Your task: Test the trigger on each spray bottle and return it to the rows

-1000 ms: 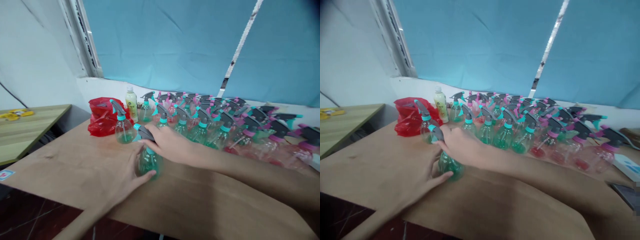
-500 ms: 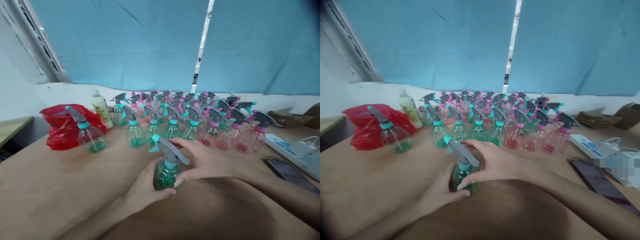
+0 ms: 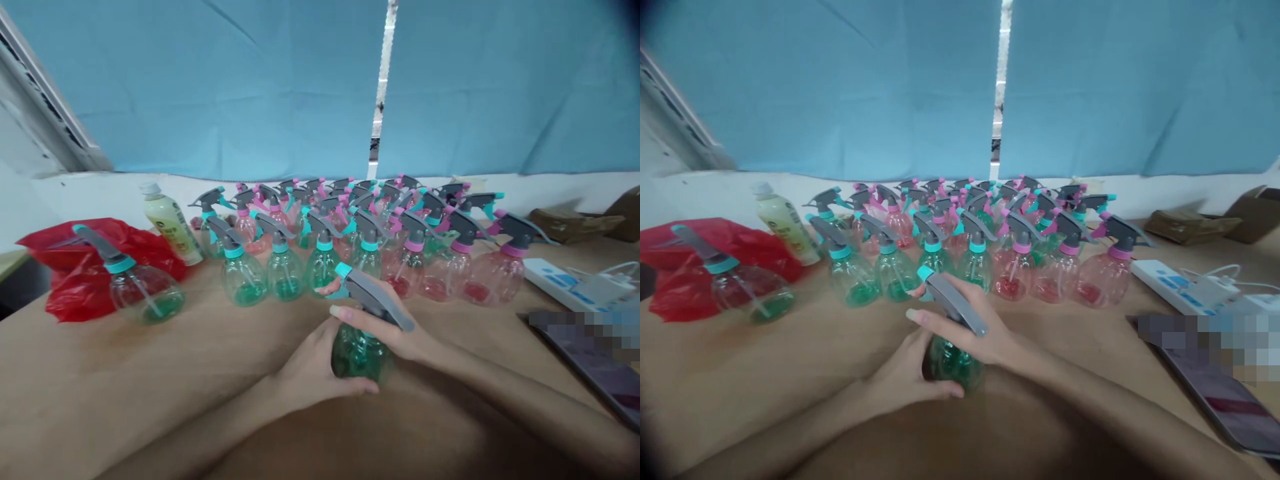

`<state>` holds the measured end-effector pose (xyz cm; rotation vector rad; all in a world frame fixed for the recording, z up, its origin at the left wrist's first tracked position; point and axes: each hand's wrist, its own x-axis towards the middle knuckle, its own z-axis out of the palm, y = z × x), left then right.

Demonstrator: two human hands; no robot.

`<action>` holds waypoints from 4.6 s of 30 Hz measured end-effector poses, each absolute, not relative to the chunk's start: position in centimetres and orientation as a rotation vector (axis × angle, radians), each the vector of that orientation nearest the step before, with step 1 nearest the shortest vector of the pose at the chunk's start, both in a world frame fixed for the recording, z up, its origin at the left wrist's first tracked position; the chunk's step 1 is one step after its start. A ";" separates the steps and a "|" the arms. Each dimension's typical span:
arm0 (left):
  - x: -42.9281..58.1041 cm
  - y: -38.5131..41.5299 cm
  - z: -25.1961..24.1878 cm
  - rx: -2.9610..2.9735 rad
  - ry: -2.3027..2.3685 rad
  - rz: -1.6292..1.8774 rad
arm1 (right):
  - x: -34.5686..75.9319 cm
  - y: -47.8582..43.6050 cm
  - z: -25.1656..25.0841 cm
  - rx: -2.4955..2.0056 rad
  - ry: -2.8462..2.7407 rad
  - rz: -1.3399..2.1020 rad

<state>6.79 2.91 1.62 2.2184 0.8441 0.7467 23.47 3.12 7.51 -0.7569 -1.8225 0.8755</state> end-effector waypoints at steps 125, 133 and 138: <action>3.7 4.7 -0.6 2.913 1.271 0.424 | 24.6 5.3 6.4 -0.868 -1.723 0.918; 3.7 4.7 -0.7 2.897 1.269 0.408 | 24.7 5.3 6.6 -0.869 -1.722 0.935; 3.7 4.8 -0.8 2.891 1.261 0.446 | 24.7 5.3 6.8 -0.842 -1.721 0.938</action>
